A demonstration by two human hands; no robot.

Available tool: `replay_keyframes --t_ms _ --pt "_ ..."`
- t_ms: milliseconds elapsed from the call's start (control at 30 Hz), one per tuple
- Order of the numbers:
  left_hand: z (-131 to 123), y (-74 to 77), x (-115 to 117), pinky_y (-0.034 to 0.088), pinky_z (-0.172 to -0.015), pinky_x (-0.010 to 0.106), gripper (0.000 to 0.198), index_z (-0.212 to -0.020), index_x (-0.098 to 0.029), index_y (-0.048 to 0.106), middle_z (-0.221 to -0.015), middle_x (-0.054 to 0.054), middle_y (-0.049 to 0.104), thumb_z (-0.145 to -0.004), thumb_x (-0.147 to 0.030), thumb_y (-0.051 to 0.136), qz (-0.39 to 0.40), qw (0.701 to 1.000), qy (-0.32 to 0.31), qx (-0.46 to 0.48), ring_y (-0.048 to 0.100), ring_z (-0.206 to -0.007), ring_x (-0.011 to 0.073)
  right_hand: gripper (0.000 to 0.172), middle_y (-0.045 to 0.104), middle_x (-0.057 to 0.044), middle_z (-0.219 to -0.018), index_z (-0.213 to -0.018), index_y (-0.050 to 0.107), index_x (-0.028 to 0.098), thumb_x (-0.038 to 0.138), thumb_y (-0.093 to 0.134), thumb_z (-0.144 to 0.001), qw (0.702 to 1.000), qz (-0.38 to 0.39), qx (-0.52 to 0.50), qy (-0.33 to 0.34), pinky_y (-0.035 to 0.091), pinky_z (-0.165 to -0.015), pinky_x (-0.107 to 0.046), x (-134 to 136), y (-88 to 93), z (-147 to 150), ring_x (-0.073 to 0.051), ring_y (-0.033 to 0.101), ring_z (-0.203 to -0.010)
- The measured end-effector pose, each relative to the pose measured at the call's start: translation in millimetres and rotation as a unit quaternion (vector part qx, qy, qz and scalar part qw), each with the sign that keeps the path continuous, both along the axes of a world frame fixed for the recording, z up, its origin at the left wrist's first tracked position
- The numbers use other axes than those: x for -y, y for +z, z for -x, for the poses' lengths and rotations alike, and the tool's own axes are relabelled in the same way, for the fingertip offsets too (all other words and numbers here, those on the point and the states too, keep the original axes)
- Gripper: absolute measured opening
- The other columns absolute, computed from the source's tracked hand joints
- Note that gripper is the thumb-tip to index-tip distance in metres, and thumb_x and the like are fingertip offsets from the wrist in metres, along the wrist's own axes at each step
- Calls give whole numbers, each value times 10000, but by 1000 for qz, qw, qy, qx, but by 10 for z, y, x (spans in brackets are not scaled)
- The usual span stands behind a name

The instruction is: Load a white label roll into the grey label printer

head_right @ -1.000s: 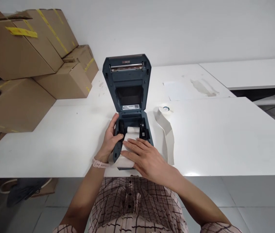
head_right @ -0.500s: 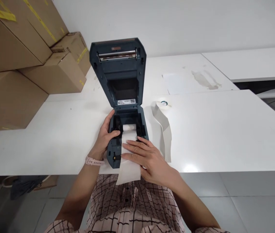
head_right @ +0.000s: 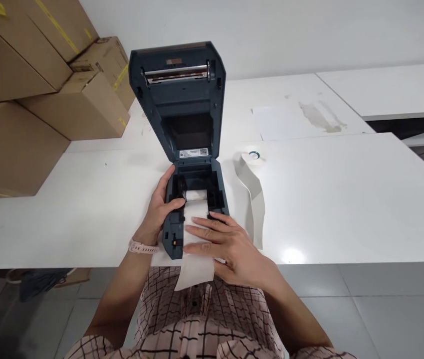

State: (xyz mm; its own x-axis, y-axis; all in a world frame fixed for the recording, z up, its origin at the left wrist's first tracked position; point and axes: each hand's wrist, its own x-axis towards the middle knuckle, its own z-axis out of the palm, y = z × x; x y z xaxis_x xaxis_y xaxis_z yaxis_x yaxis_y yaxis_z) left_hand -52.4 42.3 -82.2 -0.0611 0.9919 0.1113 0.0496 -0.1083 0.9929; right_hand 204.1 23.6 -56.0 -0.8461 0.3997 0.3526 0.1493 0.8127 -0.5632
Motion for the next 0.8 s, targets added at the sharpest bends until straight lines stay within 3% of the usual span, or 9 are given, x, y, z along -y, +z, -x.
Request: replay_keyframes --t_ms 200,433,500,567,633,667,733,800 --pt "-1 17 4 309 -1314 545 853 -1624 -360 387 -1728 37 382 -871 -344 789 0 1000 0 -2 338 -1603 342 447 585 15 -1575 -1383 688 321 205 495 -997 1000 5 19 11 267 -1303 -542 -20 35 -6 -216 423 -1568" --pt "-13 37 8 290 -1318 557 853 -1620 -356 389 -1728 41 380 -869 -344 794 0 1000 -1 0 343 -1600 347 444 587 2 -1580 -1405 669 324 200 559 -993 999 22 22 17 206 -1326 -542 -31 32 -4 -226 414 -1573" --pt "-7 38 8 296 -1316 553 865 -1629 -364 371 -1732 37 374 -877 -373 798 9 1000 -6 1 334 -1604 349 450 576 -6 -1593 -1439 634 340 282 640 -993 999 41 2 36 155 -1343 -531 -78 12 -28 -234 416 -1572" --pt "1 27 6 290 -1322 542 838 -1638 -388 349 -1742 17 355 -913 -422 768 18 1000 -5 1 310 -1617 341 625 539 -24 -1626 -1537 528 356 475 722 -955 991 76 -52 93 130 -1353 -527 -146 9 -84 -255 408 -1577" --pt "4 1 0 265 -1336 528 745 -1633 -421 352 -1758 -21 318 -971 -479 689 22 1000 10 2 258 -1639 320 858 479 -32 -1670 -1639 364 367 677 694 -909 970 127 -128 164 210 -1346 -526 -227 55 -167 -267 416 -1573" --pt "3 -16 -5 253 -1342 520 684 -1623 -433 370 -1761 -41 307 -999 -506 640 22 999 22 8 235 -1647 306 889 456 -21 -1686 -1663 305 378 738 631 -918 958 152 -163 178 275 -1331 -524 -275 106 -211 -264 425 -1568" --pt "-3 -50 -16 240 -1350 500 580 -1592 -437 430 -1753 -64 321 -1036 -551 552 17 998 44 37 225 -1652 276 763 457 20 -1685 -1653 310 421 741 499 -987 950 184 -220 120 383 -1287 -528 -406 270 -273 -251 450 -1553" --pt "-15 -70 -29 238 -1352 480 534 -1560 -420 485 -1729 -60 375 -1053 -585 489 10 995 57 79 262 -1640 253 602 485 52 -1662 -1597 393 463 678 449 -1038 948 181 -259 -26 401 -1271 -564 -627 504 -256 -257 433 -1562"
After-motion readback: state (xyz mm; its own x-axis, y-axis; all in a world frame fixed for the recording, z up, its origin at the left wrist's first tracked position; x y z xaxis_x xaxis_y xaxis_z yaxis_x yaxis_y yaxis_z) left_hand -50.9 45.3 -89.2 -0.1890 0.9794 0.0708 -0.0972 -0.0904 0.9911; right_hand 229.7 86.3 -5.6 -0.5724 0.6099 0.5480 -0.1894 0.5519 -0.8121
